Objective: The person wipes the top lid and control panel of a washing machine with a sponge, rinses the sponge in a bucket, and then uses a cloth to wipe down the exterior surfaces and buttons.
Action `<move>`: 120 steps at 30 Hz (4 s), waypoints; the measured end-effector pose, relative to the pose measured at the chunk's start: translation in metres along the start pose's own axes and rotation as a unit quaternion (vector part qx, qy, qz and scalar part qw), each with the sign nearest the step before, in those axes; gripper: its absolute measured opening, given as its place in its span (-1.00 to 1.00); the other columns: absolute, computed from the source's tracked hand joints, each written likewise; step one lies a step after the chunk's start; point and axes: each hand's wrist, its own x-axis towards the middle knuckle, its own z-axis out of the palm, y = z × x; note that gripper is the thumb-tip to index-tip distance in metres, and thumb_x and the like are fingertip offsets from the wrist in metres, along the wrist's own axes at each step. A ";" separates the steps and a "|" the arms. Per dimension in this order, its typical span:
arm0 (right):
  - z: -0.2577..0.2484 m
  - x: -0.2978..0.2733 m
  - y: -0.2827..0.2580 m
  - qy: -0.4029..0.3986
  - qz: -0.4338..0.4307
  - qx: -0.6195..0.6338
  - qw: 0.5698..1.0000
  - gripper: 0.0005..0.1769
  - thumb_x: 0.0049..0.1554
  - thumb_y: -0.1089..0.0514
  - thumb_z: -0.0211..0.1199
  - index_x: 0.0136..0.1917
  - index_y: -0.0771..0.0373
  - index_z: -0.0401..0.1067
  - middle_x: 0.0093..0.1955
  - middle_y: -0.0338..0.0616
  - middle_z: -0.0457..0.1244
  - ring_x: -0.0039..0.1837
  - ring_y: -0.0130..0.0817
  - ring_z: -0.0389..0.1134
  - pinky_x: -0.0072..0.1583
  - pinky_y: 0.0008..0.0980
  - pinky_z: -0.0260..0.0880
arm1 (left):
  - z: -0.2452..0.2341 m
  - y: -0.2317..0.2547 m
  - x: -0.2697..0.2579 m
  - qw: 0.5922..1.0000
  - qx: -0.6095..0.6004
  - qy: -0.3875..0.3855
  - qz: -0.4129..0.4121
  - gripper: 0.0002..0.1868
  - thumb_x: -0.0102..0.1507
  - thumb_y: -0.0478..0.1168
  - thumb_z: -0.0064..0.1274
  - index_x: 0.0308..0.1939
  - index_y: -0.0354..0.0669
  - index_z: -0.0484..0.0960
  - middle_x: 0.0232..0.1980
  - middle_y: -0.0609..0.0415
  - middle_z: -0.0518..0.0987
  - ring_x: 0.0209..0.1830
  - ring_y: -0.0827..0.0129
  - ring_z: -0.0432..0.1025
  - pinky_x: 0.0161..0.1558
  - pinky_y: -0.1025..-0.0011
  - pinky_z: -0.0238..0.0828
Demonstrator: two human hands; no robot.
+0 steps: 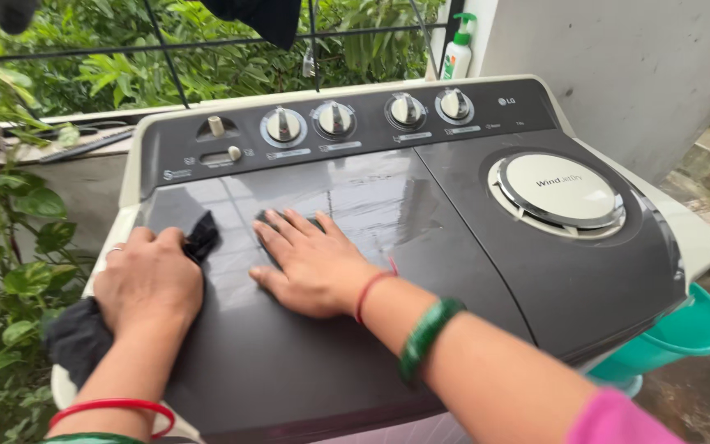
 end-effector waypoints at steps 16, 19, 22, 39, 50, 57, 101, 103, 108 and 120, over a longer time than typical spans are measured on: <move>-0.004 0.057 0.041 -0.044 0.100 -0.031 0.994 -0.08 0.23 -0.38 -0.21 0.65 0.18 -0.17 0.72 -0.06 -0.28 0.71 -0.13 -0.36 0.58 0.01 -0.37 | -0.006 0.007 0.010 1.000 0.022 0.017 0.007 -0.58 0.32 0.09 -0.10 -0.12 0.02 0.82 0.00 -0.04 0.66 0.03 -0.04 0.51 0.03 0.07 0.47; 0.001 0.057 0.026 -0.065 0.047 -0.022 0.997 -0.11 0.23 -0.39 -0.26 0.65 0.12 -0.19 0.71 -0.10 -0.29 0.70 -0.15 -0.36 0.58 0.04 -0.40 | -0.003 0.006 0.013 0.999 0.025 0.034 0.019 -0.60 0.32 0.07 -0.08 -0.11 0.02 0.83 0.01 -0.05 0.66 0.03 -0.06 0.51 0.02 0.07 0.47; -0.009 0.058 0.064 -0.068 0.063 -0.045 0.995 -0.10 0.24 -0.40 -0.29 0.68 0.08 -0.18 0.73 -0.04 -0.27 0.71 -0.09 -0.32 0.60 -0.02 -0.30 | 0.000 0.005 0.015 0.999 0.022 0.034 0.018 -0.62 0.29 0.07 -0.06 -0.11 0.03 0.82 0.00 -0.05 0.66 0.02 -0.06 0.50 0.00 0.06 0.46; 0.009 0.030 0.011 -0.053 -0.072 -0.042 0.995 -0.20 0.26 -0.26 -0.23 0.63 0.16 -0.13 0.70 -0.07 -0.23 0.69 -0.09 -0.30 0.56 0.03 -0.33 | 0.011 0.001 0.020 0.993 -0.025 0.095 0.068 -0.70 0.28 -0.10 -0.02 -0.06 0.36 0.80 -0.01 0.19 0.68 0.05 0.08 0.49 0.01 0.13 0.42; -0.029 0.018 0.045 -0.057 0.146 -0.040 0.987 -0.12 0.23 -0.29 -0.15 0.65 0.19 -0.12 0.72 -0.01 -0.20 0.70 -0.12 -0.21 0.60 -0.06 -0.22 | 0.021 -0.002 0.016 0.983 -0.026 0.165 0.078 -0.79 0.28 -0.16 0.02 -0.22 0.11 0.80 -0.11 0.11 0.67 0.00 0.07 0.49 -0.03 0.13 0.43; 0.000 -0.010 -0.015 -0.063 -0.035 -0.038 0.997 -0.20 0.25 -0.25 -0.20 0.63 0.15 -0.13 0.70 -0.07 -0.23 0.69 -0.12 -0.31 0.54 0.04 -0.37 | 0.024 -0.012 0.012 0.979 -0.045 0.173 0.099 -0.79 0.31 -0.11 0.05 -0.18 0.14 0.82 -0.08 0.04 0.65 -0.02 -0.04 0.48 -0.03 0.11 0.44; -0.057 -0.130 0.052 -0.010 0.232 -0.038 0.972 -0.07 0.21 -0.35 -0.15 0.66 0.16 -0.19 0.71 0.01 -0.29 0.70 -0.03 -0.37 0.48 0.07 -0.40 | -0.082 -0.023 -0.074 0.979 -0.010 -0.205 -0.016 -0.49 0.26 -0.09 -0.04 0.28 0.56 0.60 0.27 -0.01 0.59 0.28 0.03 0.46 0.26 0.14 0.41; -0.046 -0.121 0.029 -0.029 0.202 -0.080 0.976 -0.10 0.25 -0.35 -0.17 0.64 0.22 -0.12 0.71 0.00 -0.20 0.70 -0.08 -0.25 0.56 0.02 -0.27 | -0.080 -0.021 -0.070 0.978 0.002 -0.208 0.000 -0.52 0.27 -0.10 -0.02 0.25 0.50 0.65 0.26 0.00 0.60 0.28 0.04 0.47 0.25 0.15 0.42; -0.001 -0.092 -0.071 0.001 -0.003 -0.006 1.000 -0.12 0.23 -0.31 -0.09 0.60 0.28 -0.06 0.67 0.07 -0.18 0.68 -0.06 -0.28 0.56 0.03 -0.36 | -0.085 -0.012 -0.045 0.973 0.070 -0.216 0.039 -0.66 0.28 -0.13 0.07 0.09 0.08 0.79 0.16 -0.05 0.69 0.17 0.01 0.55 0.12 0.16 0.53; -0.047 -0.080 0.088 -0.043 0.207 -0.063 0.975 -0.11 0.23 -0.38 -0.20 0.65 0.12 -0.18 0.72 -0.07 -0.29 0.71 -0.15 -0.37 0.58 0.00 -0.37 | -0.068 -0.038 -0.012 0.968 0.024 -0.246 0.054 -0.32 0.05 0.16 0.41 0.26 0.40 0.61 0.24 0.02 0.61 0.24 0.07 0.49 0.24 0.20 0.44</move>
